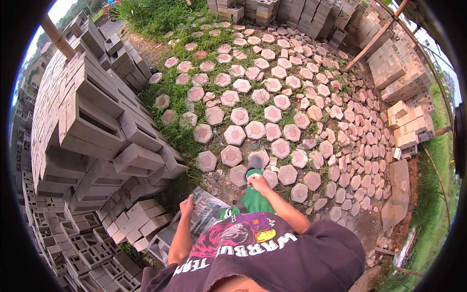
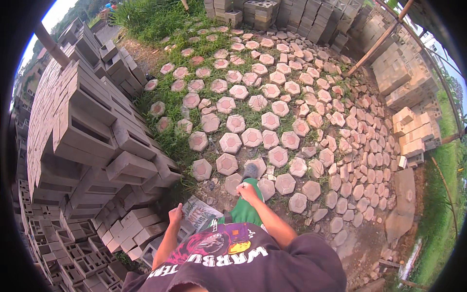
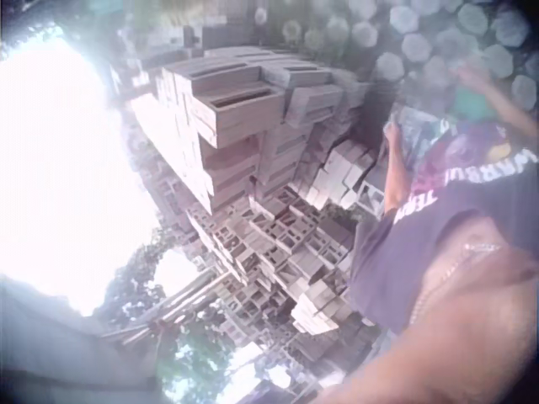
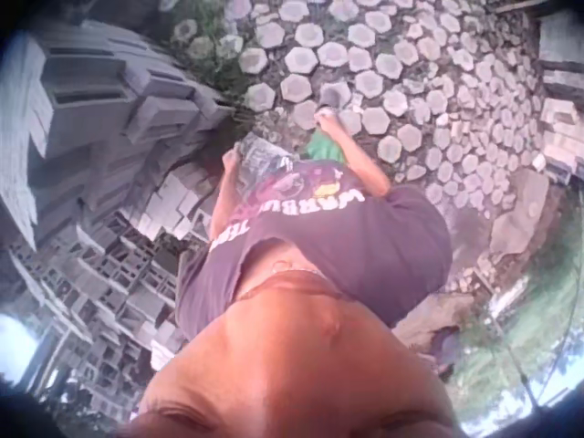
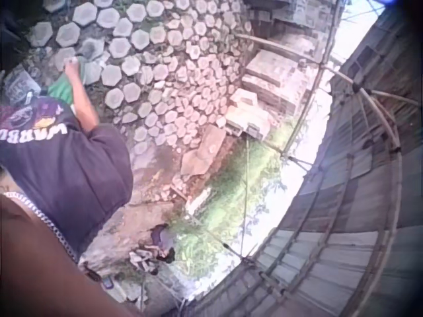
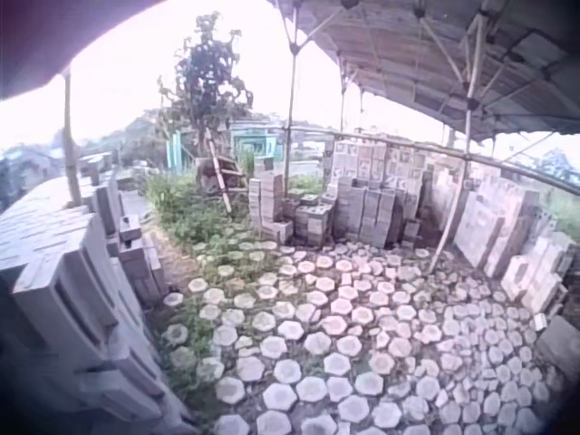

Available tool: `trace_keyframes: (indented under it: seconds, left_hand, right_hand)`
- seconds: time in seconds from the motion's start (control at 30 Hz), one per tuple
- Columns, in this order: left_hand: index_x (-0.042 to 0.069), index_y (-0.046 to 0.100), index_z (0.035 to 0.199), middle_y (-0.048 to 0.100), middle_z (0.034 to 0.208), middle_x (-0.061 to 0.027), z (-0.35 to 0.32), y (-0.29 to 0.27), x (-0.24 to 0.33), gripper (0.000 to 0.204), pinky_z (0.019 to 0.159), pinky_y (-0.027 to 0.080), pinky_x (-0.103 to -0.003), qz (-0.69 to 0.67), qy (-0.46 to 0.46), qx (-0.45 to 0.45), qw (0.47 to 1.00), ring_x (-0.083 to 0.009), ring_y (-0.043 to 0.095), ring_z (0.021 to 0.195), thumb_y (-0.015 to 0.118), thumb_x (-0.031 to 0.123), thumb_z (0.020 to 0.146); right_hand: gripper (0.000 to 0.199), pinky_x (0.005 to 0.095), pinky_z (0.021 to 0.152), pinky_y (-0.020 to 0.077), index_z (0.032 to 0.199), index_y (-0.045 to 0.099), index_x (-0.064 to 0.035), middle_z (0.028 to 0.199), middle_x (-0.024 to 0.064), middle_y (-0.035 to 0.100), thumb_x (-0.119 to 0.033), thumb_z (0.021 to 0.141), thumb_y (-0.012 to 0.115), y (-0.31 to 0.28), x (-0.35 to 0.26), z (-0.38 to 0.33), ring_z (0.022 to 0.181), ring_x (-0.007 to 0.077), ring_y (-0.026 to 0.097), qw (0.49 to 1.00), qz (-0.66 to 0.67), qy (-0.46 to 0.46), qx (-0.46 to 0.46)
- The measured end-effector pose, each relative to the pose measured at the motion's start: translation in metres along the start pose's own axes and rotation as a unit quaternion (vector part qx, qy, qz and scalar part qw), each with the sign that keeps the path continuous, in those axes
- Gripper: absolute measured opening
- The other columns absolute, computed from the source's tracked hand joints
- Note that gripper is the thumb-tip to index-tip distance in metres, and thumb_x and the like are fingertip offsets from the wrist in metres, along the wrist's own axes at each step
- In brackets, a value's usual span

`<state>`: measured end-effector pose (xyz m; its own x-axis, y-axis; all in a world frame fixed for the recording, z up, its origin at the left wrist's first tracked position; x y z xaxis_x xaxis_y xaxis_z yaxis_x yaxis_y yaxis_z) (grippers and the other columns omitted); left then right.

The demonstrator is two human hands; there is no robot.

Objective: The person picks up concrete blocks from a pile and stacks them on top of a base of other blocks.

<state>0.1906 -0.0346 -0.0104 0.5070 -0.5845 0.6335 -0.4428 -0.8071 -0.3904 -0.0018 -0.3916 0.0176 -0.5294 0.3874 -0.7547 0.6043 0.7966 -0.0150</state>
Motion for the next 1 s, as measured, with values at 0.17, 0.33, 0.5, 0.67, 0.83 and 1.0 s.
trace_keyframes:
  seconds: [0.17,0.33,0.5,0.67,0.83,1.0]
  left_hand:
    - [0.001,0.056,0.061,0.057,0.059,-0.0079,0.004,0.104,0.106,0.053,0.052,0.044,-0.030,0.017,0.005,-0.037,0.999,-0.0155,0.055,0.054,0.047,0.043,0.092]
    - [0.002,0.057,0.083,0.059,0.072,-0.0056,0.025,0.223,0.205,0.035,0.054,0.044,-0.028,-0.060,0.073,-0.143,0.985,-0.0142,0.058,0.062,0.039,0.030,0.095]
    - [-0.002,0.061,0.083,0.063,0.073,-0.0063,0.032,0.258,0.348,0.020,0.062,0.048,-0.028,0.105,0.324,-0.125,0.932,-0.0128,0.058,0.065,0.068,0.016,0.079]
    - [0.005,0.049,0.062,0.054,0.060,-0.0018,0.076,0.261,0.435,0.028,0.054,0.041,-0.025,0.080,0.232,-0.042,0.968,-0.0082,0.048,0.056,0.073,0.012,0.074]
    - [0.008,0.039,0.053,0.042,0.051,0.0030,0.146,0.310,0.501,0.043,0.045,0.031,-0.027,0.052,0.191,-0.043,0.979,-0.0073,0.034,0.049,0.075,0.020,0.072]
    - [0.009,0.035,0.052,0.037,0.050,0.0046,0.253,0.389,0.624,0.048,0.044,0.025,-0.029,0.053,0.246,-0.120,0.960,-0.0068,0.029,0.049,0.072,0.026,0.076]
  right_hand:
    - [0.017,0.0262,0.052,0.0449,0.087,0.063,-0.0023,0.070,0.0042,0.064,-0.017,0.080,0.060,-0.047,-0.029,0.055,0.060,0.0109,0.059,1.000,-0.026,-0.009,-0.013]
    - [0.025,0.0254,0.058,0.0453,0.079,0.062,-0.0010,0.067,0.0038,0.062,-0.024,0.085,0.057,-0.129,-0.092,0.105,0.061,0.0112,0.057,0.993,-0.102,-0.056,0.032]
    - [0.031,0.0252,0.054,0.0445,0.074,0.060,-0.0022,0.066,0.0037,0.061,-0.030,0.086,0.057,-0.194,-0.145,0.125,0.059,0.0107,0.056,0.995,-0.003,-0.012,0.099]
    - [0.026,0.0251,0.053,0.0444,0.080,0.059,-0.0041,0.069,0.0019,0.061,-0.030,0.086,0.061,-0.222,-0.175,0.165,0.059,0.0088,0.056,0.982,0.127,0.033,0.135]
    - [0.024,0.0245,0.056,0.0461,0.085,0.058,-0.0031,0.072,0.0022,0.061,-0.027,0.084,0.063,-0.237,-0.214,0.229,0.063,0.0093,0.058,0.977,0.129,0.032,0.166]
    - [0.014,0.0231,0.053,0.0459,0.085,0.056,-0.0036,0.074,0.0027,0.061,-0.013,0.081,0.065,-0.261,-0.268,0.331,0.062,0.0090,0.057,0.960,0.193,-0.006,0.201]
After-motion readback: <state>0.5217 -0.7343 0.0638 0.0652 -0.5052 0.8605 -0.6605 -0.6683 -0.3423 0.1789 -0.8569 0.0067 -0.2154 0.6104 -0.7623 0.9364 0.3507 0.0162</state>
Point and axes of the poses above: each hand's wrist, its own z-axis towards the middle knuckle, its own y-axis out of the palm, x = y × z, the point moved 6 cm from there along z, towards the middle knuckle
